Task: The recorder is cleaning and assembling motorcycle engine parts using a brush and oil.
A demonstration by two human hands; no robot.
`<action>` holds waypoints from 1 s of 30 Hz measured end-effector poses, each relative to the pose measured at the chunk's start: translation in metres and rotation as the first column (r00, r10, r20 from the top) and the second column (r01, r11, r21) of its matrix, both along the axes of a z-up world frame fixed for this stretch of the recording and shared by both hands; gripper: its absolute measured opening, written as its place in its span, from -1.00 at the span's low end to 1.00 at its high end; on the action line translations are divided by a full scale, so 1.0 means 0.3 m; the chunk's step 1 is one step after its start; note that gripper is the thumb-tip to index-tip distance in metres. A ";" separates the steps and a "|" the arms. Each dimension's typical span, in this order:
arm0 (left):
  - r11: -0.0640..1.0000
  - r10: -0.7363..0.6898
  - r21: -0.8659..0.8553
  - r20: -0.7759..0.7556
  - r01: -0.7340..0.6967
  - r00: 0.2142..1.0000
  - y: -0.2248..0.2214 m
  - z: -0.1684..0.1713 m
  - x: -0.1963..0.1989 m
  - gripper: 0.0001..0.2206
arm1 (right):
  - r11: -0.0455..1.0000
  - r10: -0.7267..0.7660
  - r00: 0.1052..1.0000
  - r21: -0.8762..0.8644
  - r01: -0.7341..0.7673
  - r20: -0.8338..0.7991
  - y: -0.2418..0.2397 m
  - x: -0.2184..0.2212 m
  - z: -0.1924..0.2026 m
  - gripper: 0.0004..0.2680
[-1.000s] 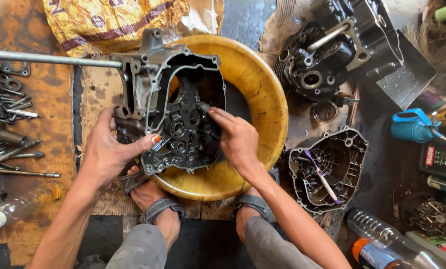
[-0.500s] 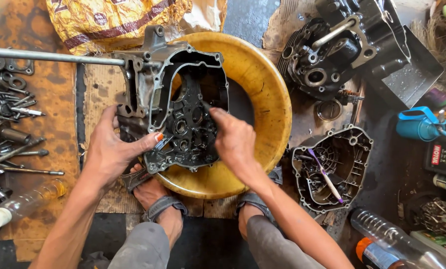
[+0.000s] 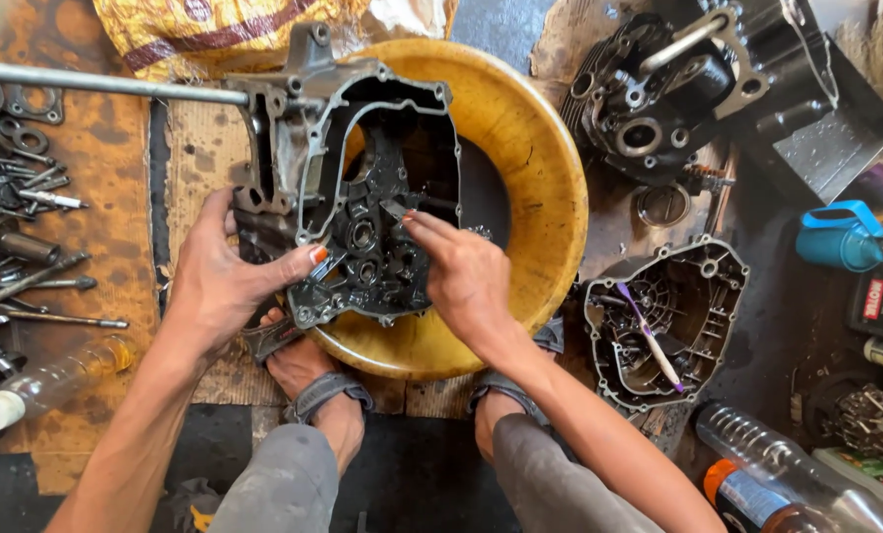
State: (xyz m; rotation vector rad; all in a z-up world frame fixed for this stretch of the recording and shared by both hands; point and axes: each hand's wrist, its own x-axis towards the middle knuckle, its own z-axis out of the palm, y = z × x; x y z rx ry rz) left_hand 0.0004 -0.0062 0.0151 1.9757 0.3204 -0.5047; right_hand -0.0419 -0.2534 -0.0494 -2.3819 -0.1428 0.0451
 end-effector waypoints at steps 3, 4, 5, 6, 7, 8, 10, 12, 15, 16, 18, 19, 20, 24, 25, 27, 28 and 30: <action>0.999 -0.022 -0.039 0.067 0.025 0.998 0.020 -0.033 -0.006 -0.19 | 0.997 0.072 0.975 -0.001 -0.073 0.211 -0.020 -0.046 -0.062 -0.60; 0.999 -0.034 -0.006 0.096 0.035 0.995 0.029 -0.047 -0.009 -0.14 | 0.994 0.104 0.977 -0.049 -0.097 0.187 -0.037 -0.050 -0.104 -0.62; 0.999 -0.047 0.028 0.125 0.043 0.991 0.038 -0.062 -0.014 -0.08 | 0.988 0.135 0.978 -0.096 -0.121 0.161 -0.053 -0.055 -0.148 -0.63; 0.999 -0.047 0.027 0.117 0.044 0.992 0.024 -0.041 -0.010 -0.08 | 0.988 0.134 0.979 -0.096 -0.121 0.153 -0.053 -0.041 -0.125 -0.63; 0.999 -0.041 0.036 0.105 0.037 0.994 0.011 -0.022 -0.007 -0.12 | 0.982 0.153 0.975 -0.137 -0.131 0.163 -0.053 -0.028 -0.103 -0.64; 0.998 -0.034 0.048 0.094 0.030 0.995 -0.002 -0.001 -0.002 -0.16 | 0.974 0.172 0.970 -0.177 -0.142 0.173 -0.052 -0.011 -0.082 -0.65; 1.000 -0.020 0.002 0.070 0.020 0.997 -0.001 -0.003 -0.007 -0.18 | 0.969 0.201 0.961 -0.183 -0.166 0.189 -0.052 -0.029 -0.056 -0.63; 0.999 -0.006 -0.044 0.061 0.008 0.998 0.010 -0.019 -0.008 -0.21 | 0.963 0.231 0.948 -0.193 -0.190 0.218 -0.064 -0.023 -0.045 -0.60; 0.999 -0.034 -0.028 0.139 0.038 0.990 0.022 -0.036 -0.011 -0.16 | 0.947 0.260 0.948 -0.238 -0.214 0.185 -0.080 0.001 -0.062 -0.61; 1.000 -0.025 -0.001 0.089 0.025 0.996 0.005 -0.010 -0.007 -0.19 | 0.948 0.262 0.947 -0.233 -0.216 0.185 -0.078 0.001 -0.067 -0.62; 0.999 -0.020 0.028 0.043 0.019 0.999 -0.010 0.005 -0.006 -0.22 | 0.950 0.258 0.948 -0.226 -0.214 0.189 -0.079 -0.004 -0.065 -0.62; 0.999 0.005 -0.036 0.043 -0.004 0.999 -0.006 -0.002 -0.009 -0.22 | 0.946 0.285 0.940 -0.216 -0.243 0.186 -0.082 -0.007 -0.055 -0.60; 0.994 0.032 -0.103 0.048 -0.027 0.998 -0.006 -0.011 -0.005 -0.22 | 0.939 0.313 0.931 -0.211 -0.273 0.189 -0.089 0.000 -0.045 -0.57; 0.997 -0.056 -0.045 0.158 0.063 0.986 0.016 -0.033 -0.012 -0.18 | 0.919 0.347 0.921 -0.260 -0.297 0.177 -0.121 0.033 -0.049 -0.60; 0.999 -0.031 -0.024 0.095 0.033 0.995 0.000 -0.011 -0.007 -0.20 | 0.919 0.346 0.918 -0.266 -0.289 0.196 -0.116 0.033 -0.052 -0.61; 1.000 -0.010 -0.001 0.029 0.010 1.000 -0.015 0.007 0.002 -0.22 | 0.921 0.339 0.917 -0.272 -0.278 0.211 -0.114 0.021 -0.055 -0.62; 0.999 -0.001 -0.040 0.023 0.002 1.000 -0.010 0.005 0.002 -0.22 | 0.916 0.362 0.909 -0.259 -0.305 0.209 -0.114 0.011 -0.054 -0.60; 0.997 0.014 -0.080 0.029 -0.011 0.999 0.012 -0.021 -0.004 -0.23 | 0.909 0.388 0.896 -0.250 -0.333 0.217 -0.120 0.018 -0.048 -0.57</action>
